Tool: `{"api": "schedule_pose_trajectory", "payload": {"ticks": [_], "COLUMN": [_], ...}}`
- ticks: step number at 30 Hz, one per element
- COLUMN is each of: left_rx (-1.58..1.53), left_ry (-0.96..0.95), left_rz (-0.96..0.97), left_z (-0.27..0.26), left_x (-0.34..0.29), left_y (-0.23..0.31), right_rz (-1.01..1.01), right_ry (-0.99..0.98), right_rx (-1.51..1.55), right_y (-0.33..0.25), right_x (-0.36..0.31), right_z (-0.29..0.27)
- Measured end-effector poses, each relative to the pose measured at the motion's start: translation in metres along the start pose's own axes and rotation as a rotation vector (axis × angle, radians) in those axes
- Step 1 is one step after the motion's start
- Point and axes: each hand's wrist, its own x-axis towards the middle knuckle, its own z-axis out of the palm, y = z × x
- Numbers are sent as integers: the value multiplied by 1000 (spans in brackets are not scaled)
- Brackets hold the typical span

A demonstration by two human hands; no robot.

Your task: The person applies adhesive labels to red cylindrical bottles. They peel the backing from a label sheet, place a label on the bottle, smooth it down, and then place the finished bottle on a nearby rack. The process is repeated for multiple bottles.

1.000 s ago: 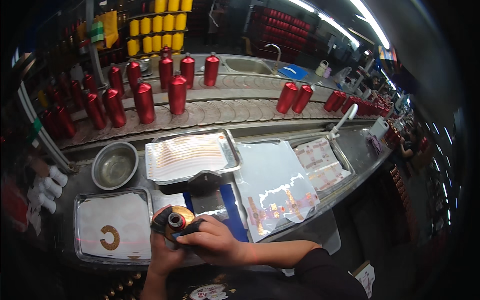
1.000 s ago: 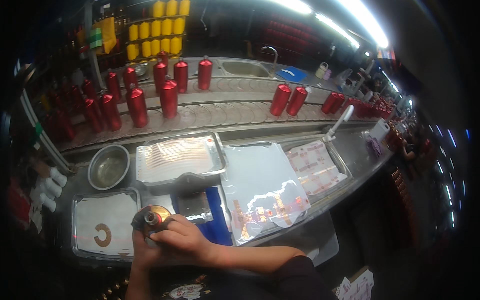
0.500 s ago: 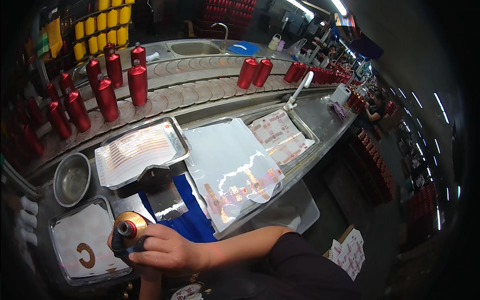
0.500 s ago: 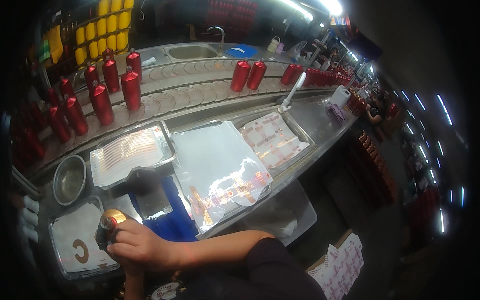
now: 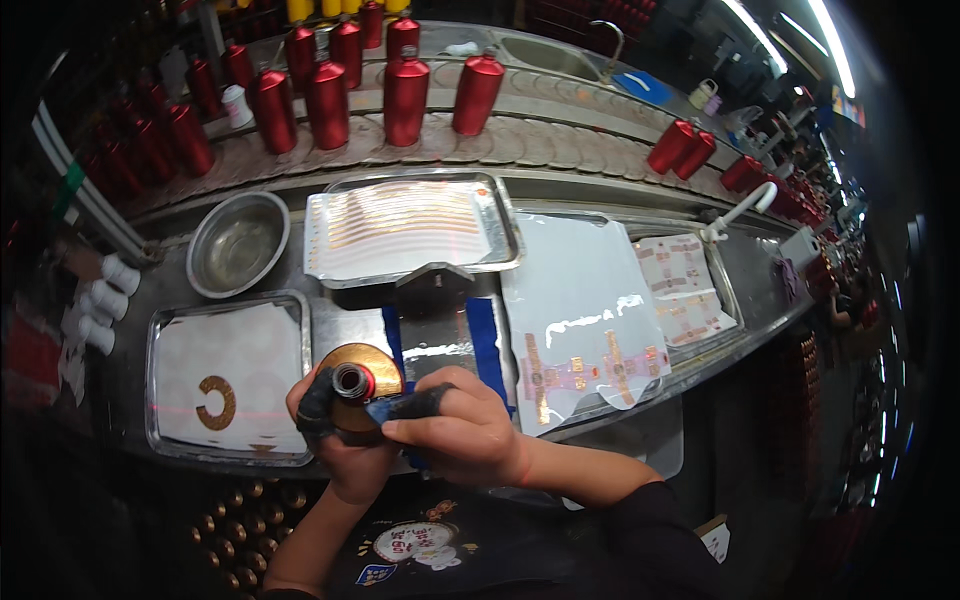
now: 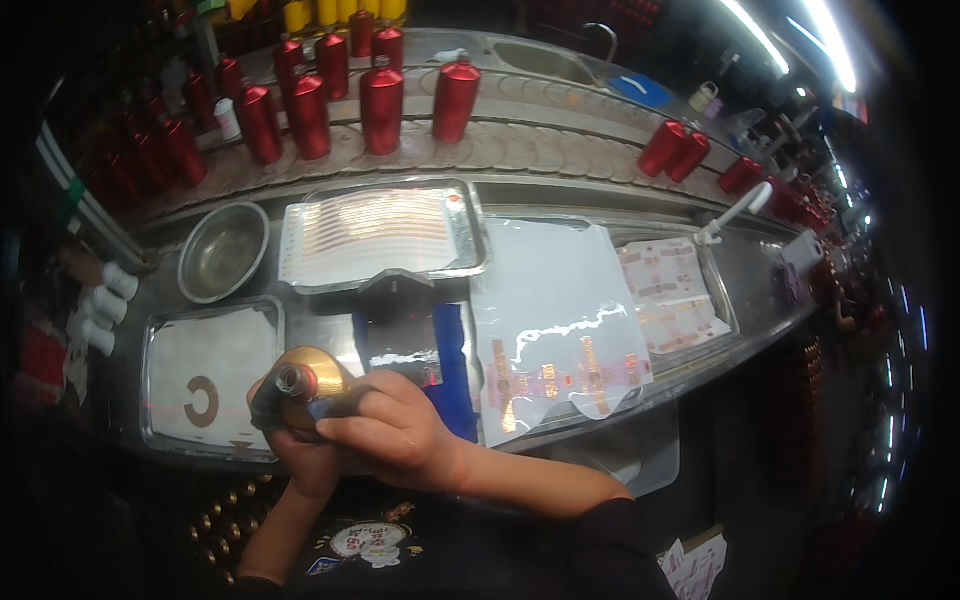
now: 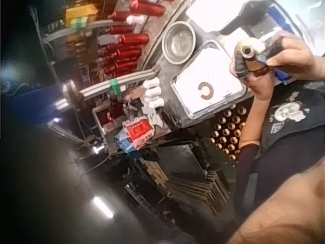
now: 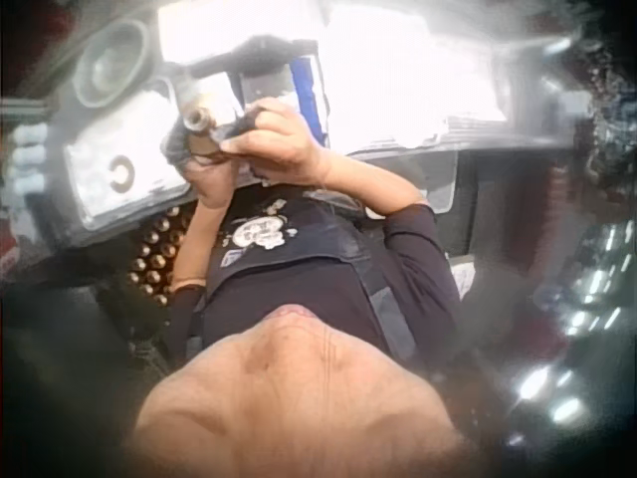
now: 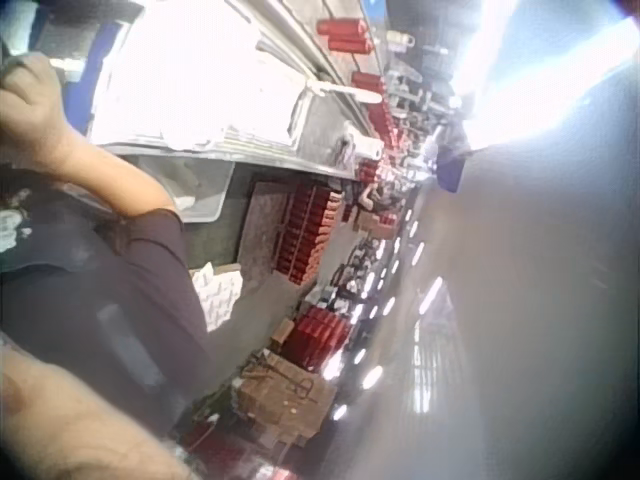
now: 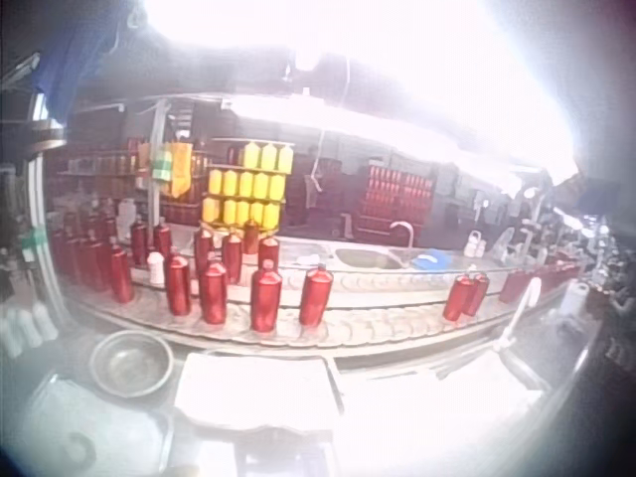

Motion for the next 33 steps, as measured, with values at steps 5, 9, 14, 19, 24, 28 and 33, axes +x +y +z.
{"api": "schedule_pose_trajectory", "payload": {"ticks": [5, 9, 14, 19, 24, 28, 33], "left_rx": [-84, 86, -5, -242, -225, -82, -104], "left_ry": [-69, -158, -241, -474, -408, -289, -326], "left_rz": [-6, 24, 16, -159, -161, -118, -95], "left_z": [-7, -16, -31, -57, -66, -46, -55], "left_x": [3, 17, 30, 58, 57, 38, 49], "left_y": [18, 26, 23, 7, 16, 24, 14], "right_rz": [163, 558, 569, 570, 665, 383, 559], "right_ry": [72, 38, -7, -18, 114, -58, -88], "right_rx": [58, 173, 245, 275, 296, 212, 242], "right_y": [-11, 11, 42, 53, 21, -3, 28], "right_x": [10, 19, 23, 56, 63, 38, 38], "right_z": [-13, -12, -1, 14, 3, -4, 8]}}
